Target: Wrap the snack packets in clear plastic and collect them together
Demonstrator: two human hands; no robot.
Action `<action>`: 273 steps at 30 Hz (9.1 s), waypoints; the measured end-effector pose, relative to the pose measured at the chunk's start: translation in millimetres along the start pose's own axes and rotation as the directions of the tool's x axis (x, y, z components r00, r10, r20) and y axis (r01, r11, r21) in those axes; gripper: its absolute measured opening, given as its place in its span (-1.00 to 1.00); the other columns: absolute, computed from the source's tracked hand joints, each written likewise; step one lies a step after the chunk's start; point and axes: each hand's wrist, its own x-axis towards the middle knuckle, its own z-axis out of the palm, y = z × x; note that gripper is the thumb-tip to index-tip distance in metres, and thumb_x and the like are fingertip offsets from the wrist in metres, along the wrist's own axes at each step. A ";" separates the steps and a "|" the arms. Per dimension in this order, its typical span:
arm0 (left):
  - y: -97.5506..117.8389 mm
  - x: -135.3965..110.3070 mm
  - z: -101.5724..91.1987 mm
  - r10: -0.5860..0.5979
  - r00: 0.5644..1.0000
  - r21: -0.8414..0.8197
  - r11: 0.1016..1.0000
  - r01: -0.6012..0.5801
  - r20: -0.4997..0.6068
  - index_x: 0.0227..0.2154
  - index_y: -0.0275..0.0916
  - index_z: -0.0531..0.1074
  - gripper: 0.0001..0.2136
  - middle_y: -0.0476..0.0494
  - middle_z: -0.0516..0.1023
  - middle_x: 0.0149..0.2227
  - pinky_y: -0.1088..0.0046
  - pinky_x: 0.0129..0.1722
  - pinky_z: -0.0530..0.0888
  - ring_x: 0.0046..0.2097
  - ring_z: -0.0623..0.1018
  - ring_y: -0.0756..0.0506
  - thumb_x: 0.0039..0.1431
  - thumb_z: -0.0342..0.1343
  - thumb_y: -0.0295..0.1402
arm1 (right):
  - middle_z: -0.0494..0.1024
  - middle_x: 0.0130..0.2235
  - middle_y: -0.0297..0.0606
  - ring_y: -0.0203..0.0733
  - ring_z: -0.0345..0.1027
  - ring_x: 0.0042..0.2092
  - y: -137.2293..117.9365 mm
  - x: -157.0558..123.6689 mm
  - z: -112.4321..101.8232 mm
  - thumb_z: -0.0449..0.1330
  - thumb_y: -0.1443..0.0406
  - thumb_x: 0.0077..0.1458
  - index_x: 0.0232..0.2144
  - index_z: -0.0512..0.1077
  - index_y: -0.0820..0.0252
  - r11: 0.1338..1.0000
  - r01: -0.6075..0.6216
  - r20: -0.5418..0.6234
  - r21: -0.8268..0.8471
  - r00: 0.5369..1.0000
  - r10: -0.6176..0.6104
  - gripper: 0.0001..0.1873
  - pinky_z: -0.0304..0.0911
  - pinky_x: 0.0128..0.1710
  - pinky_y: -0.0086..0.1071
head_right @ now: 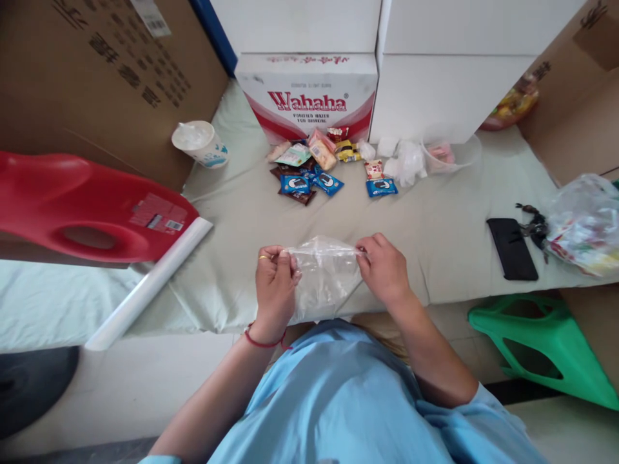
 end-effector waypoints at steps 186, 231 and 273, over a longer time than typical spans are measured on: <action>19.8 61.4 -75.4 0.014 0.754 0.651 0.493 -0.577 0.657 0.15 -0.11 0.50 -0.58 -0.26 0.67 -0.03 0.13 0.10 0.45 -0.04 0.64 -0.27 0.31 0.10 -0.08 | 0.48 -0.53 -0.40 -0.33 0.21 -0.60 53.0 27.2 15.2 0.34 0.01 0.09 -0.39 0.48 0.10 0.748 -0.474 0.319 0.465 0.878 0.358 -0.69 0.11 -0.58 -0.42; -20.9 74.3 -22.7 0.072 0.900 0.891 0.127 -0.436 0.430 0.33 -0.20 0.36 -0.51 -0.28 0.34 0.42 -0.23 0.43 0.12 0.45 0.28 -0.28 0.51 -0.24 -0.24 | 0.46 0.32 -0.02 0.06 0.12 0.44 -46.2 -24.7 132.8 0.19 0.13 0.38 0.30 0.42 0.22 0.844 0.531 0.556 0.077 0.679 -0.479 -0.46 -0.17 0.52 0.05; -36.3 84.3 -46.4 0.090 0.916 0.896 0.189 -0.402 0.392 0.47 -0.03 0.14 -0.46 -0.23 0.06 0.54 -0.34 0.44 -0.32 0.55 0.04 -0.30 0.51 -0.26 -0.12 | 0.46 -0.41 -0.36 -0.29 0.24 -0.42 9.4 141.6 21.2 0.23 0.08 0.17 -0.30 0.51 0.16 0.926 -0.171 0.572 0.337 0.818 -0.057 -0.73 0.18 -0.39 -0.41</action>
